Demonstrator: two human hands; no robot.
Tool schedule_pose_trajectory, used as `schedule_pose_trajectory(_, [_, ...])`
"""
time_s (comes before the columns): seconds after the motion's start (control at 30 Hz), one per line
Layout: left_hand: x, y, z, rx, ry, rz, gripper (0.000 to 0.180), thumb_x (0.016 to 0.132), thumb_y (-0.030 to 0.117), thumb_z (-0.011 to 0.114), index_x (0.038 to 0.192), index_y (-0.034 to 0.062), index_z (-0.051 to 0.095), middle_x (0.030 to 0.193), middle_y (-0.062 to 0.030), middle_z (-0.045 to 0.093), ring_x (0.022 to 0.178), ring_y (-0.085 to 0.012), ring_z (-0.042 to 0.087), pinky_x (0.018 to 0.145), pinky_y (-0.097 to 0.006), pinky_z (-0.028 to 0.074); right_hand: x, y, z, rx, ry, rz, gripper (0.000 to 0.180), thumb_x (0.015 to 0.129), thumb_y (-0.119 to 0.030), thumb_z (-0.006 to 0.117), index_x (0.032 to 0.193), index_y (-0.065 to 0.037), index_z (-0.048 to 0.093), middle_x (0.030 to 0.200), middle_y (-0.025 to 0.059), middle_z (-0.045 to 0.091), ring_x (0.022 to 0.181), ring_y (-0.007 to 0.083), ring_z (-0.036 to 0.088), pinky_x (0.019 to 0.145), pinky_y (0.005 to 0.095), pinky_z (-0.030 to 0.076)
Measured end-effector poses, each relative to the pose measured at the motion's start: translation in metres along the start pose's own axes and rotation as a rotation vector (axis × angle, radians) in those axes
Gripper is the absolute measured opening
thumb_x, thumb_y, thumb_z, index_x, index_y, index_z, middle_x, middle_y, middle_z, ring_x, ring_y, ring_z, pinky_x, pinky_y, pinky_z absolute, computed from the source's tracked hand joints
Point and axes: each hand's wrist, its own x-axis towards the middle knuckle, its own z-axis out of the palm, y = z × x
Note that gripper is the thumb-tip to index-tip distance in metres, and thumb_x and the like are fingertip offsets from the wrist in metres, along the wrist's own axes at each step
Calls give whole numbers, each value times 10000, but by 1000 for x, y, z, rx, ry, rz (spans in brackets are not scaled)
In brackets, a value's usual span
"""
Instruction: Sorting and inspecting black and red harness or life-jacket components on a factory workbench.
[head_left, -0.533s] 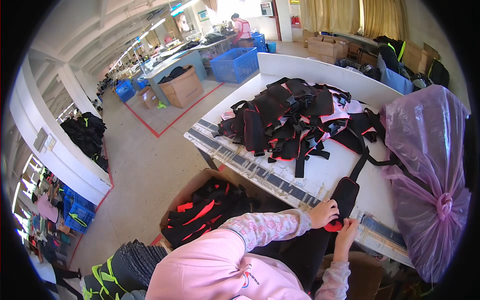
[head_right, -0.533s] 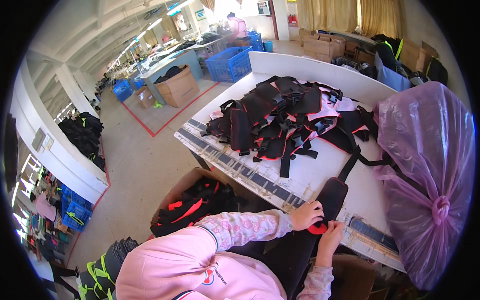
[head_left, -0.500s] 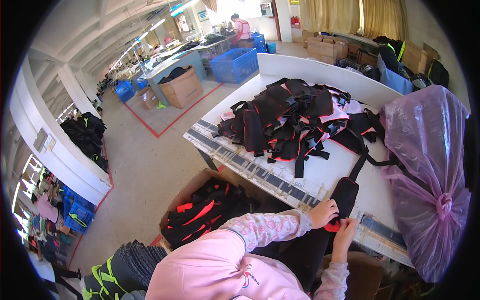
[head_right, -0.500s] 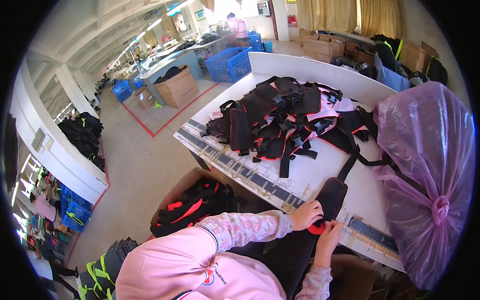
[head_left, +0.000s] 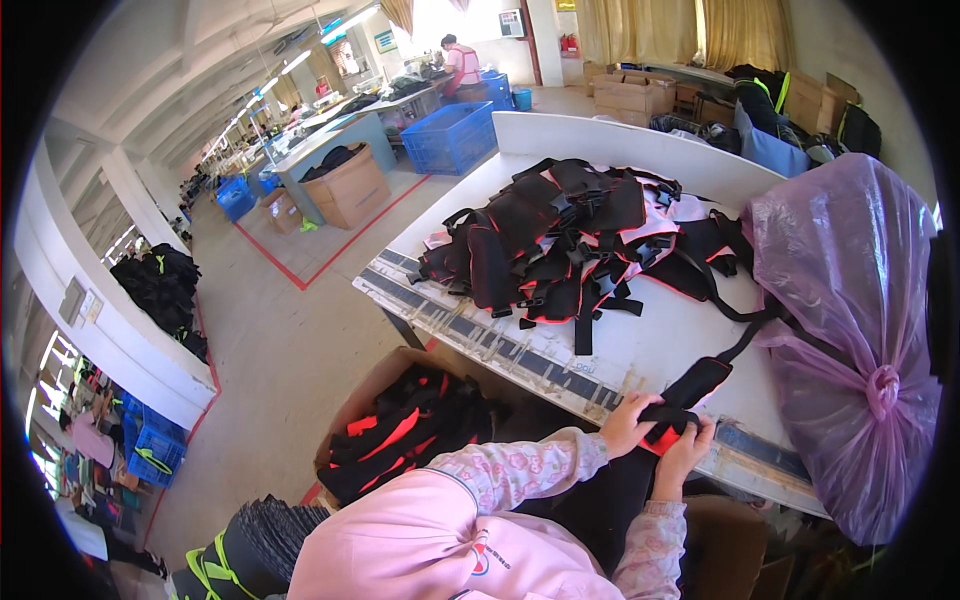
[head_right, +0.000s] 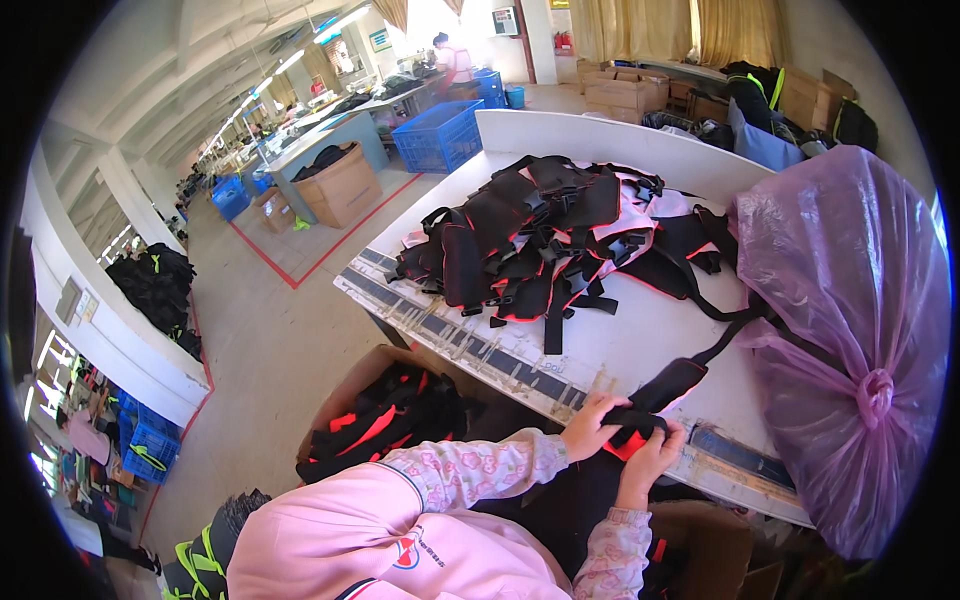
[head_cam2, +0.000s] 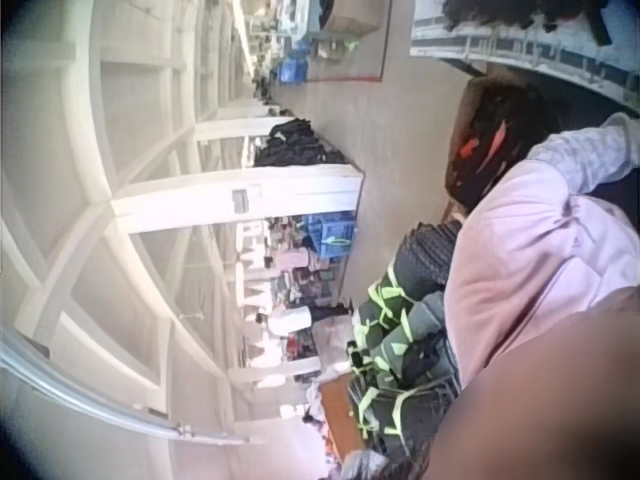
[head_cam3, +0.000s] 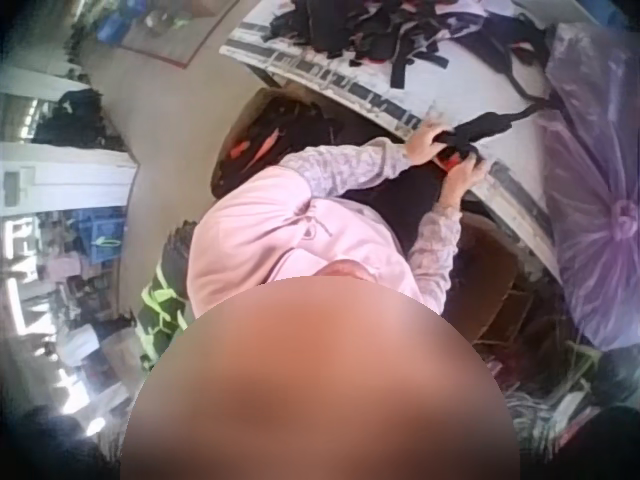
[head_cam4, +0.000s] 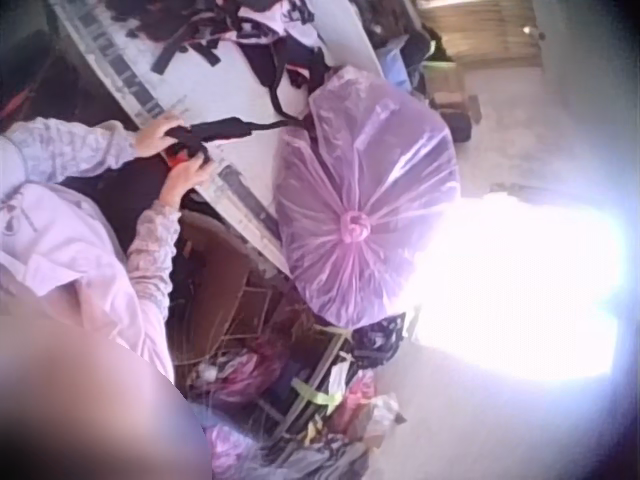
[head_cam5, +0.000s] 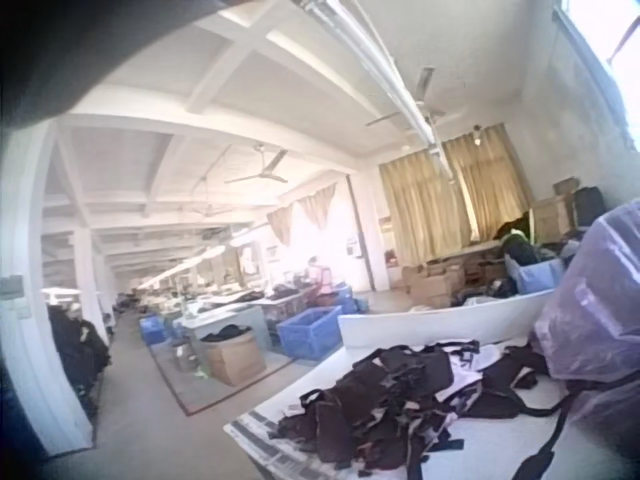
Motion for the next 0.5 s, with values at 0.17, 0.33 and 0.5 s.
schedule_pose_trajectory(0.17, [0,-11,3,-1077,-45,-712,265,878,15,493,1126,-18,578,1055,-95,632,954,-177,609,857,-294,471,-8,-23,3,-317,-85,-246,116,824,55,454,913,-2,504,832,67,519,800,169,508,777,299,437])
schedule_pose_trajectory(0.33, [3,9,-3,-1441,-196,-848,233,893,57,492,1108,5,566,1033,-101,629,968,-195,611,869,-338,478,6,-25,-15,-439,-29,-381,134,808,67,425,898,2,501,807,74,521,771,177,514,752,294,439])
schedule_pose_trajectory(0.5, [10,31,-20,-1537,-415,-824,239,897,140,477,1064,-2,574,1018,-99,636,950,-201,612,876,-362,465,8,-26,-16,-367,-30,-273,131,807,64,417,878,-5,502,782,51,523,749,156,518,712,290,447])
